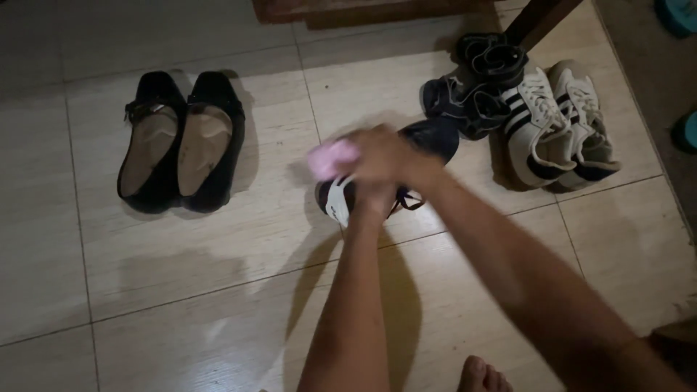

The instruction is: The recorder is cleaning various pairs of shoes by wiping them with a cloth.

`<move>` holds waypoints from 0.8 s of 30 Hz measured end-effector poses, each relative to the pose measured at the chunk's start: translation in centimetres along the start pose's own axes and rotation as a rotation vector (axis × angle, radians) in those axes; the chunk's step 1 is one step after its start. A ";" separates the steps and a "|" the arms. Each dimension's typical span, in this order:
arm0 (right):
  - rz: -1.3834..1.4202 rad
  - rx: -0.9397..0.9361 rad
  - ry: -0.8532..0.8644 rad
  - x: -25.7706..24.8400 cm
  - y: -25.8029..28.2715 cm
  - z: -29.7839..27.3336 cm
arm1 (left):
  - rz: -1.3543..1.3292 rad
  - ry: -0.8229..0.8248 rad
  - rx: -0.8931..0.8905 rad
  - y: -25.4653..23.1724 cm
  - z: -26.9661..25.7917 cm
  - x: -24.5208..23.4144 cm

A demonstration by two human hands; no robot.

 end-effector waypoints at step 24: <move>0.163 -0.131 -0.632 -2.3 -10.6 -4.9 | -0.553 -0.070 -0.423 -4.7 -1.9 -2.6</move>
Point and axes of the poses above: each hand's wrist, its own z-axis towards the middle knuckle, its own x-axis out of the palm, y = z × x, the point moved 2 cm from there along z, towards the middle knuckle, and after that the axes turned 5 degrees about z, right-handed, at the moved point
